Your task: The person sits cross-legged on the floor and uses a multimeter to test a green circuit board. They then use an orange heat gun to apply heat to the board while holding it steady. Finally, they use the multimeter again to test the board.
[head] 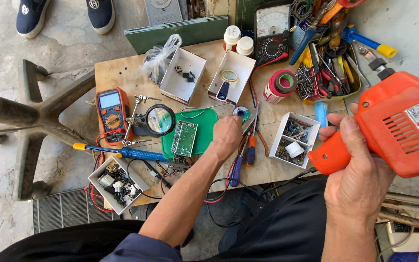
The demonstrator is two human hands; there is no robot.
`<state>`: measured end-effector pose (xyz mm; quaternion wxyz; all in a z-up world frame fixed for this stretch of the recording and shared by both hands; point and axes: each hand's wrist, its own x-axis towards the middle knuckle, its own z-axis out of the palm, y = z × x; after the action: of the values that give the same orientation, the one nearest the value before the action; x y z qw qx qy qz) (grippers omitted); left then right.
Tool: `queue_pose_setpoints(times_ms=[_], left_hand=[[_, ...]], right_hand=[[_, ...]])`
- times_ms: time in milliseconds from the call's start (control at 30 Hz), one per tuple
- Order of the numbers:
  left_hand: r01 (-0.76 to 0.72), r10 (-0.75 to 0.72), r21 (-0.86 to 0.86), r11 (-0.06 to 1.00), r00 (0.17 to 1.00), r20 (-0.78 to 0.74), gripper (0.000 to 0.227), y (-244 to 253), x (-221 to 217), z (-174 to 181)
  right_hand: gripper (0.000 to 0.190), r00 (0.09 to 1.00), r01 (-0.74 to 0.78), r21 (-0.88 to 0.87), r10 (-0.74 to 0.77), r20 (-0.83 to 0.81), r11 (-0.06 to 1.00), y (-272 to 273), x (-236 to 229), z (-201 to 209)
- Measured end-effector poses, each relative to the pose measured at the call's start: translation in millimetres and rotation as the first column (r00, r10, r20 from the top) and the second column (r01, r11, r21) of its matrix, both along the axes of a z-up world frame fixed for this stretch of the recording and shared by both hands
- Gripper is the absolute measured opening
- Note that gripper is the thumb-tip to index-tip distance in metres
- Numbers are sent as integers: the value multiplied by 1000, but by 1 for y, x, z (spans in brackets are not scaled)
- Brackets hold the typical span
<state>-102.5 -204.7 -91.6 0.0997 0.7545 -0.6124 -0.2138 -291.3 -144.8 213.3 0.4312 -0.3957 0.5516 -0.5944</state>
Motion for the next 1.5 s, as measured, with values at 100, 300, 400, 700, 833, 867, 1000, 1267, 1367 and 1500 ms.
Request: queue_pose_setpoints(times_ms=[100, 300, 400, 700, 833, 867, 1000, 1267, 1367, 1500], left_hand=[[-38, 32, -56, 998, 994, -100, 19, 7, -5, 1], [-261, 228, 4, 965, 836, -499, 30, 18, -12, 95], [-253, 242, 18, 967, 900, -363, 35, 26, -23, 125], [-336, 175, -269, 903, 857, -484, 31, 87, -36, 144], [-379, 207, 122, 917, 191, -960, 39, 92, -25, 176], [-380, 208, 122, 917, 192, -959, 39, 92, -26, 171], [-426, 266, 167, 889, 184, -946, 33, 101, -24, 191], [-416, 51, -66, 907, 264, -963, 30, 128, -24, 138], [-471, 43, -43, 881, 171, -984, 8, 145, -10, 152], [-475, 108, 98, 874, -8, -994, 25, 170, 20, 151]], right_hand=[[35, 1000, -12, -5, 12, 4, 1000, -1, 1, 0], [36, 1000, -11, 11, 11, 22, 1000, 0, -4, -3], [37, 1000, -15, 5, 15, 27, 1000, -1, -6, -9], [46, 986, -136, 55, 141, -91, 989, 8, -18, -20], [44, 978, -160, 92, 171, -123, 983, 8, -22, -24], [44, 977, -162, 93, 173, -122, 982, 8, -23, -25], [48, 960, -189, 102, 205, -189, 977, 9, -29, -30], [43, 948, -236, 133, 258, -186, 963, 6, -37, -43], [44, 927, -246, 101, 264, -267, 964, 8, -34, -44], [49, 932, -240, 79, 252, -260, 968, 10, -26, -45]])
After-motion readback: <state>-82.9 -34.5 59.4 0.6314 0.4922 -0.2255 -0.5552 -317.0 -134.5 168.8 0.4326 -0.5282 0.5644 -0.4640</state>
